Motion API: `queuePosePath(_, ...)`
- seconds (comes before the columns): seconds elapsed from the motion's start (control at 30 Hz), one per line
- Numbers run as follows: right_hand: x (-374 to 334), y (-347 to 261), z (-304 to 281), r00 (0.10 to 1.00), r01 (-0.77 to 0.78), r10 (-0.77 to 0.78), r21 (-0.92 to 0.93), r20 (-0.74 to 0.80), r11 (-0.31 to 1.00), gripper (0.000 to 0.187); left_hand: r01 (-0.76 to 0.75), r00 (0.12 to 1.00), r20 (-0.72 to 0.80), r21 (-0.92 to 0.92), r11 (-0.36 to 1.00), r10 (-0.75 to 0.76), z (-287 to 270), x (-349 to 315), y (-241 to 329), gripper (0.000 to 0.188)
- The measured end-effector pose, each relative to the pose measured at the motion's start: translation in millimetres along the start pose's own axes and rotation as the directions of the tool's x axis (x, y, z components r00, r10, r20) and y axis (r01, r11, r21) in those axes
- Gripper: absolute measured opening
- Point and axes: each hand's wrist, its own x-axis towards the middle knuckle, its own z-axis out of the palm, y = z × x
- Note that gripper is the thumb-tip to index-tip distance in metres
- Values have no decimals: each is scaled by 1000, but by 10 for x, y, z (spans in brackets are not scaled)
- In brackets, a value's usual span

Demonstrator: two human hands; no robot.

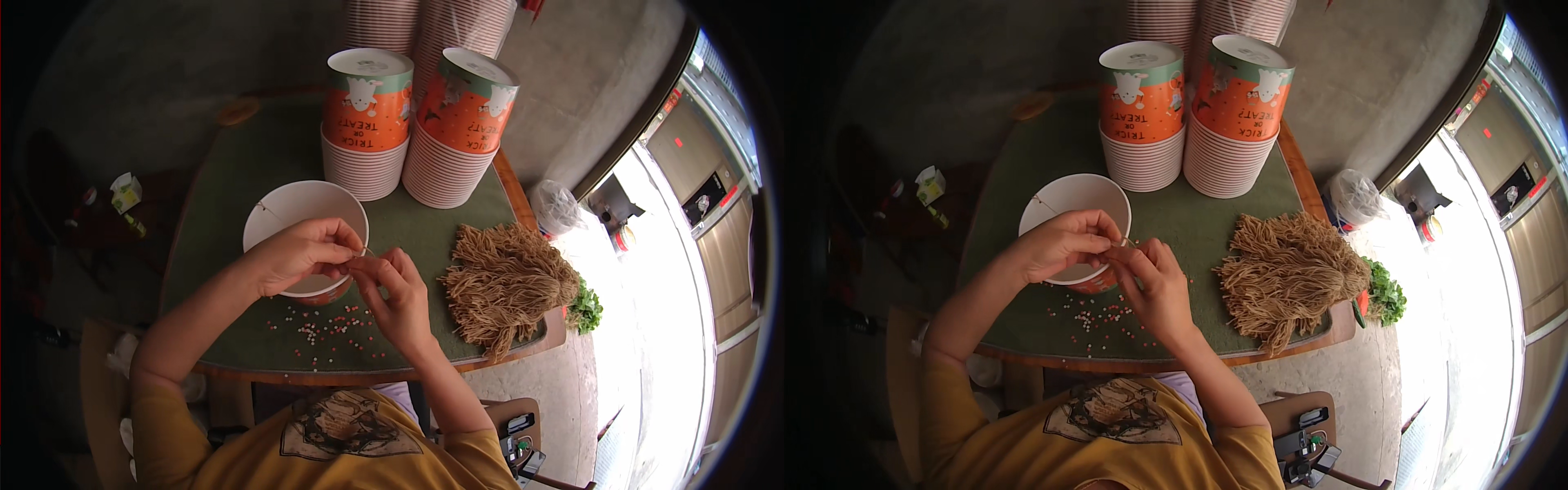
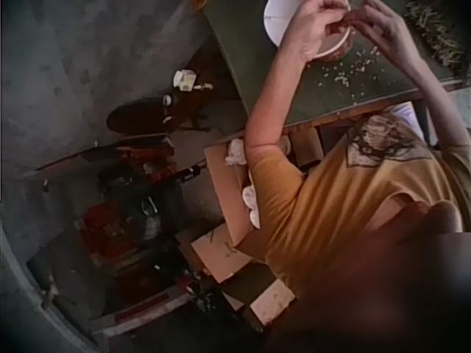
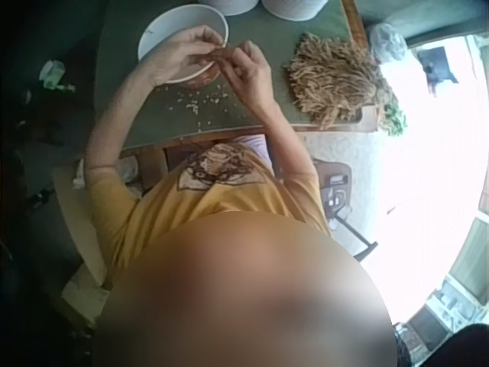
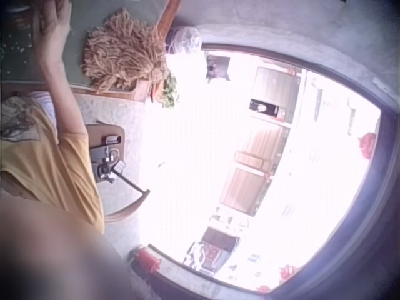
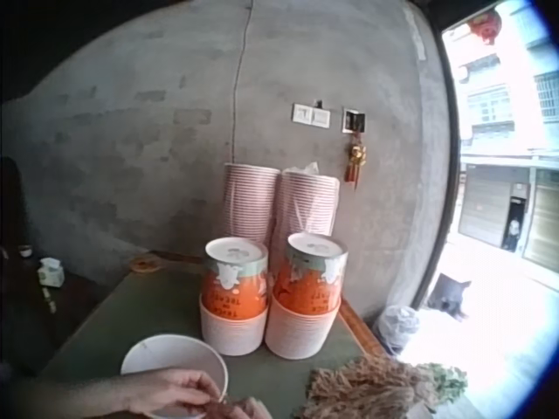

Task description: Packaging stacks of paper cups into plastic bags and threading small beads onto a wire.

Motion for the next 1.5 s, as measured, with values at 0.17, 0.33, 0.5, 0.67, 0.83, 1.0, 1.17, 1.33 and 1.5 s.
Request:
queuePosePath(0.17,-23,46,-29,998,-63,62,104,19,993,17,-100,994,-18,179,979,105,7,-6,-21,12)
queuePosePath(0.33,18,-21,-49,956,-293,291,254,50,922,13,-384,894,47,593,708,446,130,-88,-70,14)
queuePosePath(0.5,44,-2,21,974,-217,223,165,-22,962,11,-378,888,74,681,627,454,171,-106,-40,16)
queuePosePath(0.67,27,-16,31,964,-264,264,125,20,956,12,-412,866,115,715,565,487,152,-145,-37,18)
queuePosePath(0.83,-5,-13,91,980,-178,186,109,-69,978,15,-432,803,159,819,378,575,158,-158,-90,10)
queuePosePath(1.0,-53,-17,136,989,-94,95,13,-111,995,16,-406,756,186,885,227,628,203,-166,-101,10)
queuePosePath(1.17,-63,30,164,987,31,-41,-67,-154,997,14,-333,770,134,919,213,624,220,-179,-147,9)
queuePosePath(1.33,-97,22,186,950,-279,311,347,-40,896,9,-313,768,-17,863,398,640,190,-186,-156,11)
queuePosePath(1.5,-97,63,158,927,-342,374,448,19,826,9,-299,836,-43,801,519,547,191,-220,-111,11)
